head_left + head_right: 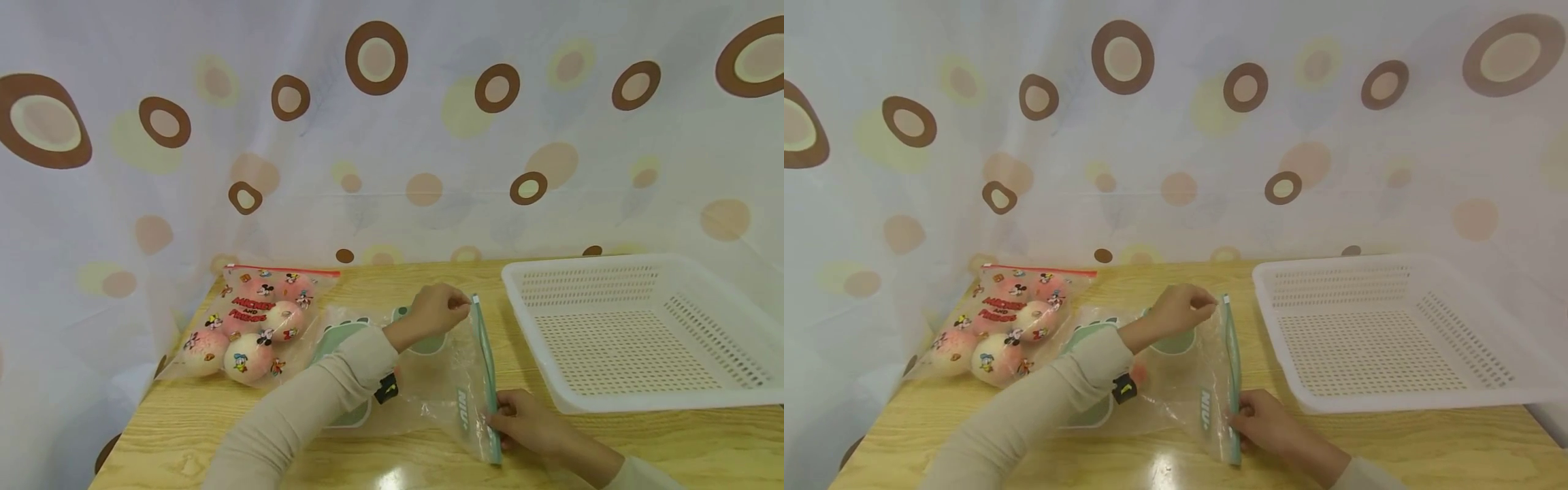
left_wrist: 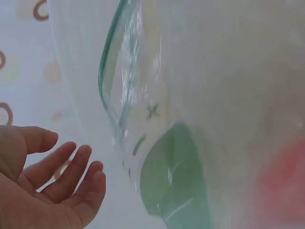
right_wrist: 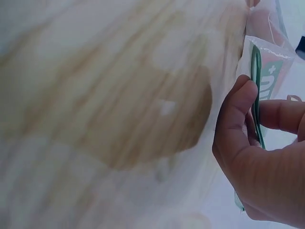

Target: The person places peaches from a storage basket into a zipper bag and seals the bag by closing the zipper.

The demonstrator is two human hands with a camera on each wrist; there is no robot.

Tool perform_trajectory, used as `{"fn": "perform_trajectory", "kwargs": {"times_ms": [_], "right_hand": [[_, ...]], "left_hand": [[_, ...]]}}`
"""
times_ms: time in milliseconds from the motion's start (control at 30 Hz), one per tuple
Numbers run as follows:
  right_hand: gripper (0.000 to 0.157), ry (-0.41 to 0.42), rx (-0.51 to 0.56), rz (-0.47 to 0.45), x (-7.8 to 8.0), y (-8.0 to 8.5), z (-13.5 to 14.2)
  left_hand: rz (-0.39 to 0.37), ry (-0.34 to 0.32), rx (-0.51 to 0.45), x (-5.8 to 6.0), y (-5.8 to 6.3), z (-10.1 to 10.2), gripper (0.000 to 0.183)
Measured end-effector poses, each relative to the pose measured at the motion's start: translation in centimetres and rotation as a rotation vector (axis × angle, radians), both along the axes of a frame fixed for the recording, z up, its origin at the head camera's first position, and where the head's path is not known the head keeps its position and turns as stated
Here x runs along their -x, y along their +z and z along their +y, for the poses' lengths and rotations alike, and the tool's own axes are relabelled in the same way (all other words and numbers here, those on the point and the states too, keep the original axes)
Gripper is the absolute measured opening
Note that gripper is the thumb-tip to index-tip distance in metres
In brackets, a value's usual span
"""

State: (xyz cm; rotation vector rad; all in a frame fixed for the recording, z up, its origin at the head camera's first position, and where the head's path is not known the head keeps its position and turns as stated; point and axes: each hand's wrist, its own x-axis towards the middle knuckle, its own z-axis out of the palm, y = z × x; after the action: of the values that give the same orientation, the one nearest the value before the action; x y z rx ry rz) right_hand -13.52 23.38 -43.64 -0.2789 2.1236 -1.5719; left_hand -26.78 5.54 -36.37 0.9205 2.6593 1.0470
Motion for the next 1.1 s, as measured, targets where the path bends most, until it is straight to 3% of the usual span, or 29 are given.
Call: {"fn": "perform_trajectory", "kwargs": {"times_ms": [167, 433, 533, 667, 833, 1000, 1100], "right_hand": [[0.019, 0.017, -0.05, 0.055, -0.2, 0.0, 0.4], [0.022, 0.038, -0.069, 0.102, -0.6, 0.3, 0.2], [0.022, 0.035, -0.078, 0.112, -0.6, 0.4, 0.0], [0.027, 0.03, -0.083, 0.1, -0.8, 0.5, 0.0], [0.039, 0.019, -0.086, 0.16, -0.6, 0.8, -0.1], [0.066, -0.098, -0.158, 0.248, -0.1, 1.9, -0.5], [0.076, -0.163, -0.222, 0.369, 0.2, 2.8, -0.9]], "left_hand": [[0.098, -0.009, 0.087, 1.7, 0.7, 0.8, 0.031], [0.046, -0.037, 0.241, 3.0, -0.6, 2.4, 0.037], [0.063, -0.061, 0.261, 3.3, -0.9, 2.5, 0.029], [0.095, -0.031, 0.234, 3.5, -1.1, 2.4, 0.025], [0.096, 0.079, 0.121, 3.6, -1.1, 2.1, 0.023], [0.134, 0.127, 0.016, 4.0, -0.9, 1.4, 0.013], [0.132, 0.125, -0.027, 4.1, -0.8, 1.0, 0.013]]}}
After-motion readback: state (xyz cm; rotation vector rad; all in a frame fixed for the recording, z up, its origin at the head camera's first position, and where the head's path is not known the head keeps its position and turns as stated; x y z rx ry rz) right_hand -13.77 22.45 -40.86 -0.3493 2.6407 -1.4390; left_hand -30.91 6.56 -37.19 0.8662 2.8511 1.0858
